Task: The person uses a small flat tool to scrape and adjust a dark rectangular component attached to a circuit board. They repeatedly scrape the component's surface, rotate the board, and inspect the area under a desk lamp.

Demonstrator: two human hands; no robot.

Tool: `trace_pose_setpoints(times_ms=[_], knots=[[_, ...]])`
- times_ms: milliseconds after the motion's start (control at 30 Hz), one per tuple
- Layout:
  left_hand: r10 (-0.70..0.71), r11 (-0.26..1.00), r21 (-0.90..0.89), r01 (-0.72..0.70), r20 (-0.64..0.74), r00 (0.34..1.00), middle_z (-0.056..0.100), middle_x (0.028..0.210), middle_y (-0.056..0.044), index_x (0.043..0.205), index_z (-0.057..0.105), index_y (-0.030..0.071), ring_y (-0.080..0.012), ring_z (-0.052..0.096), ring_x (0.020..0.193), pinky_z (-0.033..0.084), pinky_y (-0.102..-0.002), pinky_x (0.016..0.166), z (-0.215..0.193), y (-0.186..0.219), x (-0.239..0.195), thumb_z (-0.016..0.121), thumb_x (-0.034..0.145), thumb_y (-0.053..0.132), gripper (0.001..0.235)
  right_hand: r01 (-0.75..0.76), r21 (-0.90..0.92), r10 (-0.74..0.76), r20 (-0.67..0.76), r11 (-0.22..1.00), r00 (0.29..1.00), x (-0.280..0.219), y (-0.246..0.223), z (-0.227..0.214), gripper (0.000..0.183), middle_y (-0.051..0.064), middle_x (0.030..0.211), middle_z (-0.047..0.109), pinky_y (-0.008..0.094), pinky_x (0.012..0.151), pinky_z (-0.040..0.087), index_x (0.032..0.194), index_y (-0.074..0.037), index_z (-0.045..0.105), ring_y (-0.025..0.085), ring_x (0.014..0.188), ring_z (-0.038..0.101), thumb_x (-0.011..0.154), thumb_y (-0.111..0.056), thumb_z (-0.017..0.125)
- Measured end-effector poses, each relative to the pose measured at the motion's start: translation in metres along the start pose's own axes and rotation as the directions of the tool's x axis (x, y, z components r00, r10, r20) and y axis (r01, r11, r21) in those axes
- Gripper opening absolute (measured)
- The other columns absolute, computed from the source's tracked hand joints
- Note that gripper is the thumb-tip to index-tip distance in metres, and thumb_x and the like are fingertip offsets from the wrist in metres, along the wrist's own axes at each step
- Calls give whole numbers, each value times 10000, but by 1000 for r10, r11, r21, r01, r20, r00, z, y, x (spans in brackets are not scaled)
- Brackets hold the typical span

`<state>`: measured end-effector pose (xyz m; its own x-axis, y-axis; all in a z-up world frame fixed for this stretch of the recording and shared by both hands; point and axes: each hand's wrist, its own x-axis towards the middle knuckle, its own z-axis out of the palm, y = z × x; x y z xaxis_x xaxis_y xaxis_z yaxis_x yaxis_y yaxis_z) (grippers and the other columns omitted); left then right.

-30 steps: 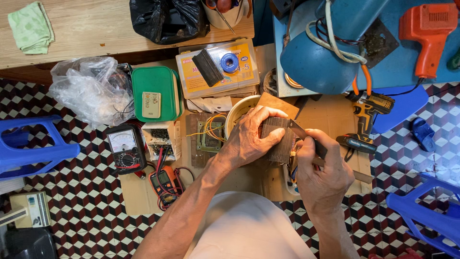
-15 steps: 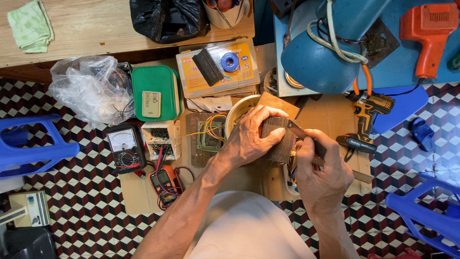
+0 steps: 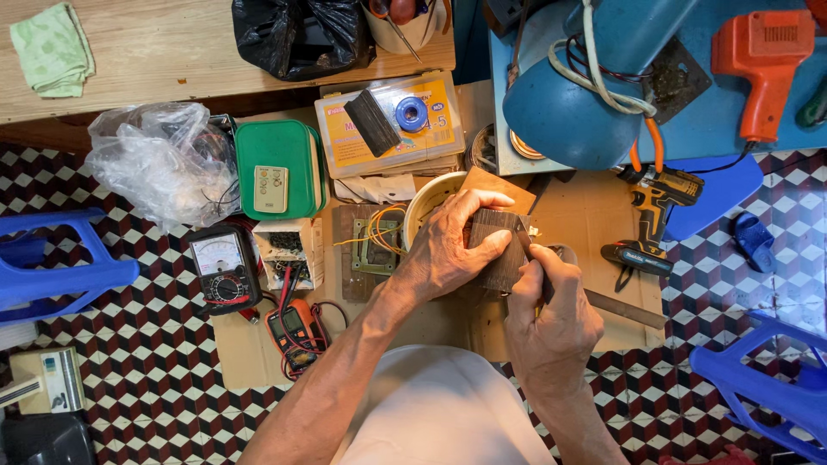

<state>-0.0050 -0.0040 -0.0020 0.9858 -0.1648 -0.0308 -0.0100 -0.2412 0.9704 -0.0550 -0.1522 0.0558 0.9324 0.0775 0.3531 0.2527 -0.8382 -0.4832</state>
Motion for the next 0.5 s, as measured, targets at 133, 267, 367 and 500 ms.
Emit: trace_pose_setpoints(times_ms=[133,267,367,500], knots=[[-71,995,-65,71,0,997,679,1165,-105,1295,582,95,-244,674,1144,534,-377,1012,1,0,0,714,889,223,446,33,-49,-32,16,998,999,3,-3,-1,152,173,1004,689,358,698,572,1165,26,579,293,815,717,1022,30,629],[-136,986,-93,138,32,990,680,1157,-100,1299,571,99,-236,686,1126,551,-368,982,0,0,1,708,881,239,462,-17,-86,27,121,996,992,16,-5,4,101,187,819,668,408,590,537,1087,30,585,316,671,686,1012,-4,645],[-64,995,-74,66,23,998,678,1186,-107,1282,585,87,-248,671,1171,523,-378,1023,-1,-4,0,711,895,227,430,-77,-73,89,172,994,981,29,-2,9,102,203,778,681,454,598,527,1103,18,589,360,677,687,1028,-51,601],[56,998,-5,-56,22,998,675,1230,-113,1248,629,78,-261,647,1211,505,-374,1056,-2,-10,2,712,915,208,367,-198,-107,222,308,974,925,46,3,15,134,206,713,681,484,603,531,1068,-7,601,376,663,691,1041,-133,562]])
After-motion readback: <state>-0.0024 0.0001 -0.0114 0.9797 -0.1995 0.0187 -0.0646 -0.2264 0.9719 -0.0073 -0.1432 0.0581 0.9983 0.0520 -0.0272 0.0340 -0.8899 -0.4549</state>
